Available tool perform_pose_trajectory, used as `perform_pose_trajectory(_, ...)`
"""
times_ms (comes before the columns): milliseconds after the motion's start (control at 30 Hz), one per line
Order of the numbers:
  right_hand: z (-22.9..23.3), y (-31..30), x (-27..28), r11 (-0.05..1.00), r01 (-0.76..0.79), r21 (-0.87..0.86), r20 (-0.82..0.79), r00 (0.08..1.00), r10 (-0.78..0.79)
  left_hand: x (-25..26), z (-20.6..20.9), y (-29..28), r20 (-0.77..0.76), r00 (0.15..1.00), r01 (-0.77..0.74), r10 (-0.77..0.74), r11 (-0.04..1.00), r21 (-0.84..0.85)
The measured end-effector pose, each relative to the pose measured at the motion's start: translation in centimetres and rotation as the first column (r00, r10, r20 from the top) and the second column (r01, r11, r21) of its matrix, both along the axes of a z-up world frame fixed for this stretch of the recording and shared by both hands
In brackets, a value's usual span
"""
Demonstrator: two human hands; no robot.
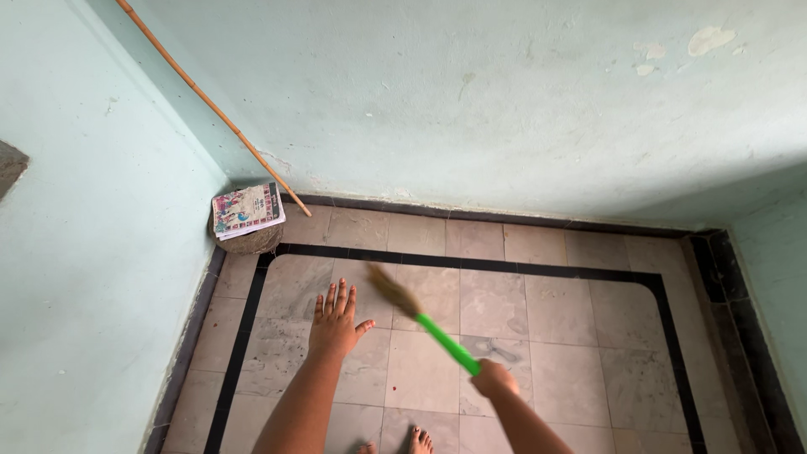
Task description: The person sweeps pieces of paper on a tiled floor into a pile using a handheld broom.
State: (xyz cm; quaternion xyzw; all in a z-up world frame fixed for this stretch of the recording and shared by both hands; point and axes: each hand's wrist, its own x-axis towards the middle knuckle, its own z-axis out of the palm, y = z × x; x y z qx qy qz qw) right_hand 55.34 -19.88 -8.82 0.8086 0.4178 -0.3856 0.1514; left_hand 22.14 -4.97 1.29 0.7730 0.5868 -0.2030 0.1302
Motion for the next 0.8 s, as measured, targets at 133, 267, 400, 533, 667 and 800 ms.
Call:
perform_pose_trajectory(133,0.5,-0.8,4.5,0.991,0.136,0.013,0.122,0.983,-0.137,0.2,0.6,-0.6,-0.050,0.998,0.029,-0.028,1.000,0.006)
perform_pose_trajectory(267,0.6,-0.6,5.9,0.948,0.318,-0.010,0.051,0.947,-0.317,0.2,0.0,-0.6,-0.050,0.999,-0.009,0.009,1.000,0.001)
perform_pose_trajectory(400,0.7,-0.2,4.3,0.900,0.420,0.112,-0.125,0.905,-0.407,0.9,-0.9,-1.1,-0.045,0.999,0.013,-0.013,1.000,0.008)
perform_pose_trajectory(533,1.0,-0.4,0.2,0.956,0.207,0.207,-0.082,0.978,-0.194,1.6,-0.8,-1.0,0.006,0.999,0.042,-0.042,0.999,0.011)
perform_pose_trajectory(667,1.0,-1.3,-3.4,0.986,0.054,0.157,-0.057,0.997,-0.046,1.6,-0.2,-0.7,0.017,0.997,0.080,-0.081,0.996,0.045)
perform_pose_trajectory(800,0.5,-3.5,-2.7,0.989,0.123,0.085,-0.081,0.990,-0.116,0.8,1.1,0.5,-0.029,0.990,0.143,-0.141,0.989,0.044)
